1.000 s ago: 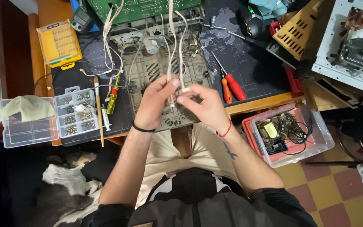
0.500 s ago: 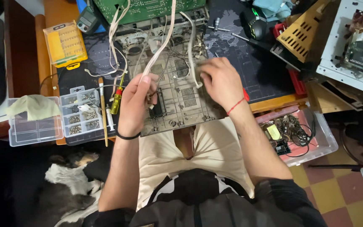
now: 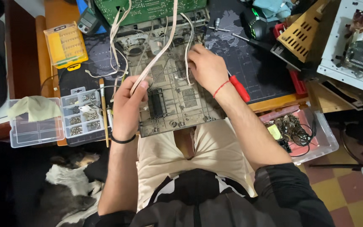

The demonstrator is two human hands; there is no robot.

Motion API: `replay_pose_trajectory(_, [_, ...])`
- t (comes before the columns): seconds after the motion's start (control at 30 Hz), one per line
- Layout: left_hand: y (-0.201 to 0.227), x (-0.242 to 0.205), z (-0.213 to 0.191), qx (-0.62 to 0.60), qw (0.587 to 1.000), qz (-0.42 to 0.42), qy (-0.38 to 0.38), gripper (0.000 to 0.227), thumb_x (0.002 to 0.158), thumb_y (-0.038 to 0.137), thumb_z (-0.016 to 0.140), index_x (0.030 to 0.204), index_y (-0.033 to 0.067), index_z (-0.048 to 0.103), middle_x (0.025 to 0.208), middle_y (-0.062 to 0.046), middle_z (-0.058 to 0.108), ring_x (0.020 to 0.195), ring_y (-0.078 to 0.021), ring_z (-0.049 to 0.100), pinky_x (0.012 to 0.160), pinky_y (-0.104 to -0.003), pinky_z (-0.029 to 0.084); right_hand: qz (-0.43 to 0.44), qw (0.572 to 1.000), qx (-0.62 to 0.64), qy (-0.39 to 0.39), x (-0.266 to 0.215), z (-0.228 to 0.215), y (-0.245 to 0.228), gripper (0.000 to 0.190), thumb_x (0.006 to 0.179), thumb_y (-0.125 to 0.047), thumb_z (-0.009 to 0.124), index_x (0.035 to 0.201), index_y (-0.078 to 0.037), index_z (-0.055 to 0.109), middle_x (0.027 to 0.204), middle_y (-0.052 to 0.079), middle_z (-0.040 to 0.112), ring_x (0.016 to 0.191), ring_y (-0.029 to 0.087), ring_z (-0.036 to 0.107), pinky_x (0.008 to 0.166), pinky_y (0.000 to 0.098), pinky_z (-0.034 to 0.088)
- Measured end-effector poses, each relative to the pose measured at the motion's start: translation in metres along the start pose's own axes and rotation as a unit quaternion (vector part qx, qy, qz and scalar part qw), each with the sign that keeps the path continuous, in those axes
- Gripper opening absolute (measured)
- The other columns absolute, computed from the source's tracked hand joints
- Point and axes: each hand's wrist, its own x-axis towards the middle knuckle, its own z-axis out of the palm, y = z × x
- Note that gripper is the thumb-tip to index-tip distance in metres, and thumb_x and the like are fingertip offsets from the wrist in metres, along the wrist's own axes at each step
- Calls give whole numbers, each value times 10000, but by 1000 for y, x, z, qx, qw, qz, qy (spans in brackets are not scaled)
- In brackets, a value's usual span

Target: The person disassembles an electronic device by disconnecting ribbon cables and wires, removing a circuit board with a screwdriver, and placing components into a plastic container. They handle multiple wires and connectors, using a red-handled screwdriver to loosen screws before removing parts.

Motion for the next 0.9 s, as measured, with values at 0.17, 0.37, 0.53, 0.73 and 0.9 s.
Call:
replay_pose_trajectory(0.17, [0, -3, 2, -21, 1000, -1, 7, 169, 1036, 109, 619, 1139, 18, 718, 730, -78, 586, 730, -113, 512, 732, -241, 447, 19, 999, -17, 30, -4, -3, 5, 150, 869, -281, 807, 916, -217, 680, 958, -56, 617, 961, 215, 698, 794, 364, 579])
replay_pose_trajectory(0.37, [-16, 0, 2, -54, 998, -12, 4, 183, 1049, 92, 588, 1152, -22, 688, 941, -111, 637, 851, -175, 665, 801, -276, 544, -31, 988, 127, -88, -23, -36, -34, 336, 965, -136, 688, 1282, -24, 672, 1205, 212, 670, 1152, 454, 660, 937, 545, 552])
replay_pose_trajectory(0.53, [-24, -1, 4, -20, 1000, 4, -9, 201, 1058, 107, 568, 1152, -37, 672, 984, -151, 659, 911, -223, 693, 834, -316, 561, -63, 975, 147, -155, -42, -31, -50, 431, 1014, -98, 584, 1438, -19, 575, 1469, 188, 545, 1474, 481, 345, 1107, 708, 377])
replay_pose_trajectory(0.73, [-26, -5, 5, -42, 999, -5, -9, 230, 1060, 120, 575, 1183, -50, 672, 994, -153, 650, 936, -237, 692, 848, -318, 564, -43, 992, 110, -50, -46, -30, -28, 298, 1009, -123, 630, 1298, -108, 701, 1368, 117, 609, 1285, 343, 597, 1015, 527, 508])
replay_pose_trajectory(0.9, [-17, -10, 9, -43, 999, -6, -5, 220, 1050, 113, 583, 1169, -42, 684, 982, -140, 649, 933, -219, 693, 853, -304, 573, 91, 995, -31, 35, -60, -7, 17, 205, 998, -362, 676, 1121, -245, 791, 1158, 22, 689, 1091, 274, 675, 879, 427, 496])
